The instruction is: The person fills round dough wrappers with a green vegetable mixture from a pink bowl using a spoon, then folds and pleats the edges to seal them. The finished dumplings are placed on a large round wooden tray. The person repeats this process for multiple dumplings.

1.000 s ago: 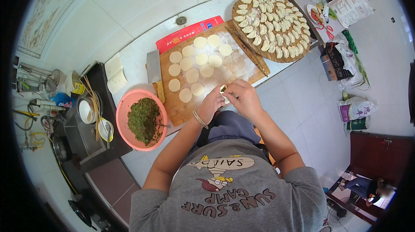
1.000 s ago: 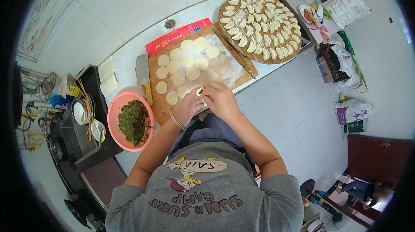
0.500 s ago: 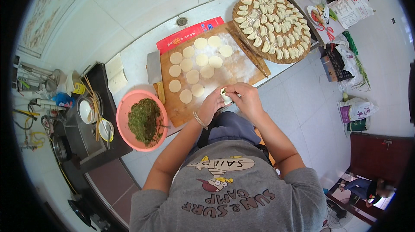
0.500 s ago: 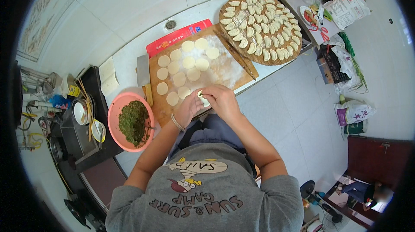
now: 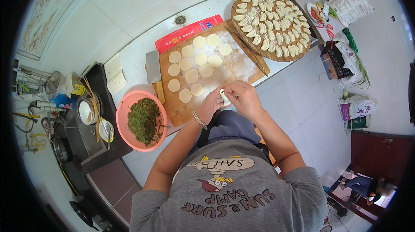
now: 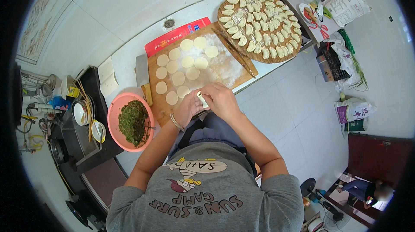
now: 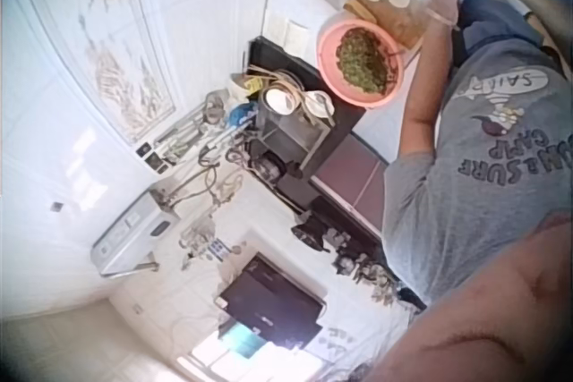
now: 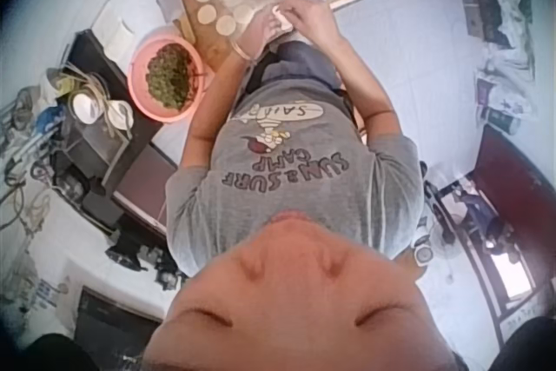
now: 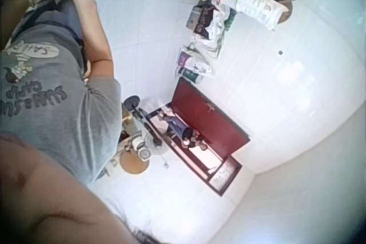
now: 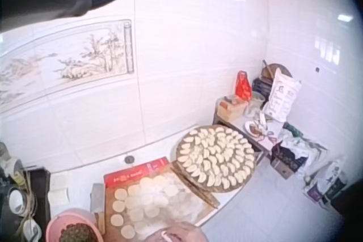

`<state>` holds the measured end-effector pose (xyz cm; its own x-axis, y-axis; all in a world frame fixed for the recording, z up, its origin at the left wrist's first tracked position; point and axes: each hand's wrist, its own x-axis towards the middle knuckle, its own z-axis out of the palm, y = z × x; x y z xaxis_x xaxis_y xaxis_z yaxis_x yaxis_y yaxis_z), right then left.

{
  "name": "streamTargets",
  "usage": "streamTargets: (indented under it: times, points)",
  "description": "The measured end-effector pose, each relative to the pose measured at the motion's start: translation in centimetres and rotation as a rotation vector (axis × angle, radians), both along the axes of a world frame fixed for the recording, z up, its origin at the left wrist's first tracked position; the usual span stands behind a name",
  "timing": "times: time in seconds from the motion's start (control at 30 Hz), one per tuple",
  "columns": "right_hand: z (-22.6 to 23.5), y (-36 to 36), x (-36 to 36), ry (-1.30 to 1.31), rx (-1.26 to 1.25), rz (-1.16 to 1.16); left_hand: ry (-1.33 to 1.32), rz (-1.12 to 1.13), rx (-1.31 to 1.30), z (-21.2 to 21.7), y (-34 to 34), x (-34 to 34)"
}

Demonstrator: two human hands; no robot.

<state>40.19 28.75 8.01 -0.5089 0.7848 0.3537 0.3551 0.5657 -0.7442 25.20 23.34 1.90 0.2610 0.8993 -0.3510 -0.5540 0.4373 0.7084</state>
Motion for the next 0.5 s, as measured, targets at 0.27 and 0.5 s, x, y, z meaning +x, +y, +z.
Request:
streamTargets:
  times: [0.27, 0.5]
  points:
    - [-0.56, -0.06, 0.39, -0.031, -0.070, 0.001, -0.006, -0.027, -0.021, 0.19, 0.02, -0.12]
    - [-0.39, -0.04, 0.28, -0.052, -0.151, -0.038, 0.028, -0.033, -0.007, 0.73, 0.03, -0.10]
